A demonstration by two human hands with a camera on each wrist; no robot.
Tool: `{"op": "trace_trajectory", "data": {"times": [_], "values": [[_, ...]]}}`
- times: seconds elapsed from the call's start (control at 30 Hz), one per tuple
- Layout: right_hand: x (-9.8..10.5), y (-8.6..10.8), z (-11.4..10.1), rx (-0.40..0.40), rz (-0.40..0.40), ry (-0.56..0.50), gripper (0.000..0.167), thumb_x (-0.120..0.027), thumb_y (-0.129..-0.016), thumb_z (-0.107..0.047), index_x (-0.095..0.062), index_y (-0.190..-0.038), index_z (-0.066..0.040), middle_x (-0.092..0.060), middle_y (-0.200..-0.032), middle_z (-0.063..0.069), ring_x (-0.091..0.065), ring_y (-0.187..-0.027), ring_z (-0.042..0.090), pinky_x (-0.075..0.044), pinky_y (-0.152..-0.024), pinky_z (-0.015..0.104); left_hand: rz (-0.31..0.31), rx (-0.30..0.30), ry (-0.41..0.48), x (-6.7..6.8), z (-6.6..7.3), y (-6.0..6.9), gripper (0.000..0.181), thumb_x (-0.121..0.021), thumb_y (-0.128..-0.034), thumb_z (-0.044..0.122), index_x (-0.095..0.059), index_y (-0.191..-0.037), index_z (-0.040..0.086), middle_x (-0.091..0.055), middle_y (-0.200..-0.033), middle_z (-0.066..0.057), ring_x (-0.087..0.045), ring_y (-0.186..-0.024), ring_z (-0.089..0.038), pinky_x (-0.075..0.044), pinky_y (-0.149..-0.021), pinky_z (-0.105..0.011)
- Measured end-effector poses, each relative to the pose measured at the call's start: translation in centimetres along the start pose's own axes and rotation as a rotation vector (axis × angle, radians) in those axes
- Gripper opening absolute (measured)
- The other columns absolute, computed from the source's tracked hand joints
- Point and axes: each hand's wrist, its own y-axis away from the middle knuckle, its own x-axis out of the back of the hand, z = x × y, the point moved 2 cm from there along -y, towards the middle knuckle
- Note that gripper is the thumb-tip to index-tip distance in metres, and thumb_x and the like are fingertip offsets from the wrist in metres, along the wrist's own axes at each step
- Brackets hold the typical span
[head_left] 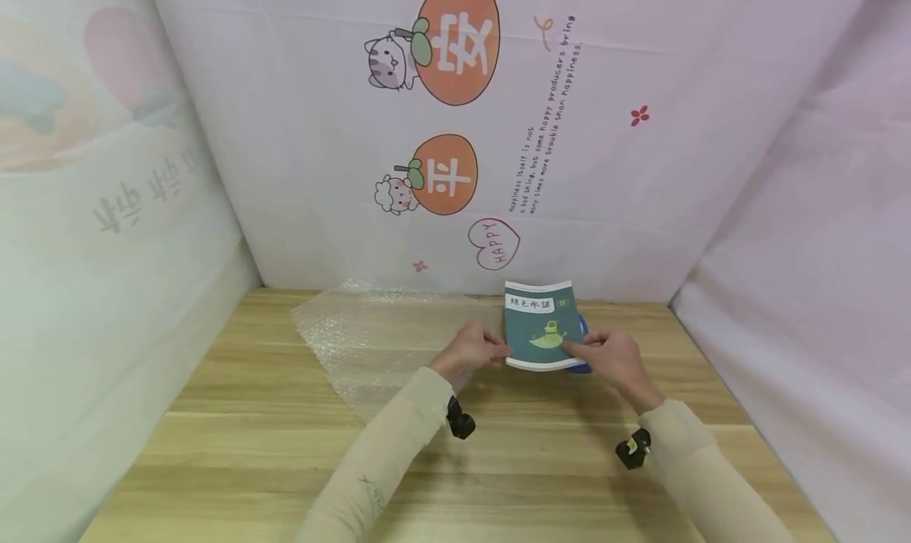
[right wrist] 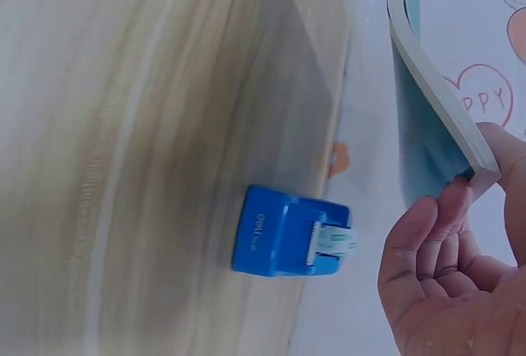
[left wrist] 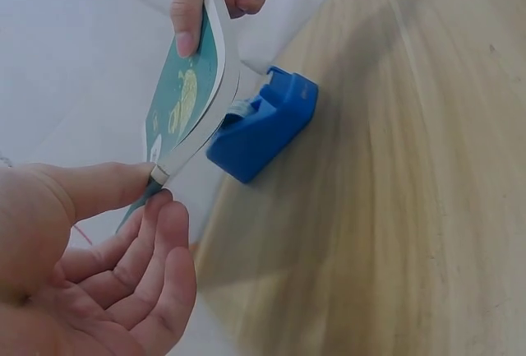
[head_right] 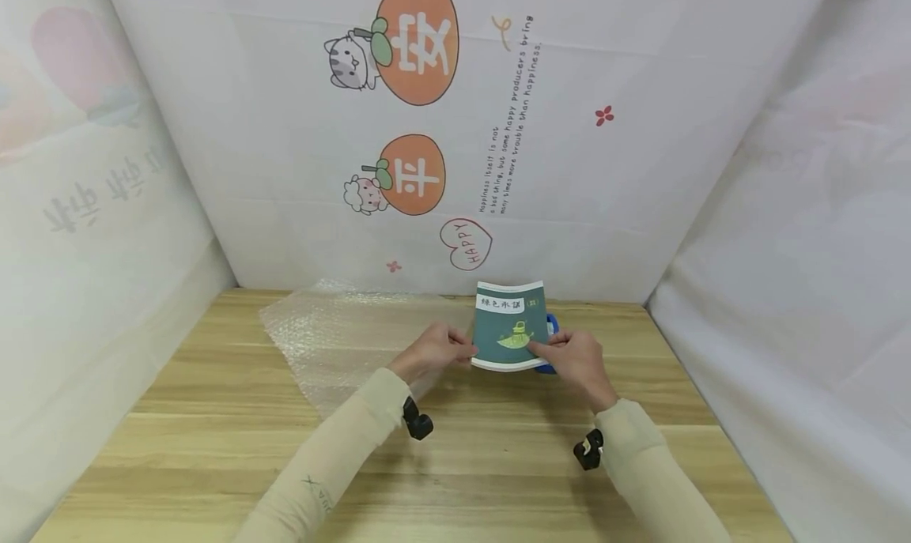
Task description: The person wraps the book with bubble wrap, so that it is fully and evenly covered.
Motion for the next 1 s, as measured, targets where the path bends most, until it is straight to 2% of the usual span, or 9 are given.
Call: {"op": "trace_trajectory", "data": {"times": [0.1, 0.17, 0.27, 0.33, 0.47, 0.53, 0.73, 0.93, 1.0], "values": [[0.0, 0.0, -0.9, 0.02, 0.004, -0.005, 0.054, -0.08, -0.091, -0.05, -0.073, -0.11, 0.001, -0.077, -0.106, 0.016, -0.064, -0.096, 0.022, -0.052, -0.072, 0.025, 0.001, -0.02, -0.027, 0.9, 0.5, 0.4, 0.016, -0.077, -0.0975, 0.016, -0.082, -0.095, 0.001, -0.08, -0.096, -0.019, -0.077, -0.094, -0.035, -0.063, -0.09, -0.047], [0.0, 0.0, -1.6, 0.032, 0.005, -0.02, 0.055, -0.08, -0.092, -0.049, -0.074, -0.111, 0.002, -0.078, -0.109, 0.018, -0.066, -0.098, 0.022, -0.053, -0.073, 0.024, -0.002, -0.038, -0.046, 1.6, 0.9, 0.6, 0.017, -0.076, -0.098, 0.017, -0.082, -0.095, 0.001, -0.08, -0.099, -0.023, -0.076, -0.085, -0.029, -0.062, -0.081, -0.039], [-0.2, 0.0, -2.8, 0.055, 0.008, -0.039, 0.054, -0.081, -0.091, -0.047, -0.074, -0.11, 0.003, -0.079, -0.109, 0.019, -0.067, -0.095, 0.02, -0.053, -0.071, 0.023, 0.005, -0.061, -0.056, 2.9, 1.3, 1.2, 0.017, -0.076, -0.0977, 0.017, -0.083, -0.096, 0.002, -0.08, -0.099, -0.023, -0.071, -0.077, -0.019, -0.059, -0.075, -0.032], [-0.6, -0.1, -3.5, 0.061, 0.012, -0.043, 0.052, -0.081, -0.091, -0.046, -0.073, -0.109, 0.002, -0.079, -0.108, 0.017, -0.066, -0.093, 0.019, -0.053, -0.07, 0.022, 0.016, -0.066, -0.06, 3.7, 1.4, 1.6, 0.017, -0.077, -0.0972, 0.017, -0.082, -0.096, 0.001, -0.08, -0.095, -0.019, -0.07, -0.078, -0.017, -0.061, -0.076, -0.032], [-1.5, -0.3, -4.9, 0.09, 0.025, -0.042, 0.051, -0.082, -0.09, -0.046, -0.073, -0.107, 0.001, -0.079, -0.105, 0.016, -0.066, -0.091, 0.017, -0.052, -0.07, 0.022, 0.04, -0.054, -0.07, 5.2, 1.4, 2.3, 0.016, -0.077, -0.0967, 0.018, -0.082, -0.097, 0.003, -0.079, -0.089, -0.009, -0.073, -0.088, -0.024, -0.064, -0.083, -0.039], [-2.0, -0.5, -5.5, 0.111, 0.029, -0.044, 0.049, -0.082, -0.09, -0.045, -0.074, -0.105, 0.0, -0.079, -0.102, 0.014, -0.066, -0.09, 0.017, -0.052, -0.07, 0.022, 0.055, -0.041, -0.079, 6.0, 1.4, 2.8, 0.017, -0.078, -0.0965, 0.019, -0.082, -0.098, 0.003, -0.078, -0.088, -0.007, -0.073, -0.09, -0.025, -0.063, -0.081, -0.037], [-3.8, -0.8, -7.2, 0.14, 0.0, -0.073, 0.044, -0.084, -0.089, -0.044, -0.076, -0.101, -0.003, -0.079, -0.096, 0.01, -0.065, -0.086, 0.017, -0.052, -0.07, 0.026, 0.1, -0.003, -0.086, 8.3, 1.0, 4.0, 0.018, -0.077, -0.0969, 0.02, -0.081, -0.103, 0.003, -0.079, -0.092, -0.007, -0.07, -0.085, -0.017, -0.057, -0.072, -0.026], [-6.2, -1.3, -8.7, 0.124, -0.042, -0.17, 0.039, -0.087, -0.087, -0.039, -0.074, -0.096, -0.004, -0.079, -0.091, 0.007, -0.061, -0.08, 0.013, -0.048, -0.065, 0.025, 0.144, 0.028, -0.106, 10.5, 0.0, 5.2, 0.017, -0.079, -0.0956, 0.019, -0.081, -0.101, 0.003, -0.079, -0.094, -0.008, -0.069, -0.083, -0.015, -0.061, -0.079, -0.035], [-7.0, -1.5, -9.1, 0.143, -0.043, -0.186, 0.036, -0.087, -0.087, -0.037, -0.075, -0.093, -0.003, -0.079, -0.088, 0.007, -0.061, -0.078, 0.013, -0.047, -0.064, 0.025, 0.154, 0.028, -0.11, 11.1, -0.4, 5.7, 0.016, -0.078, -0.0956, 0.018, -0.081, -0.099, 0.002, -0.078, -0.091, -0.007, -0.07, -0.084, -0.019, -0.061, -0.076, -0.035]]}}
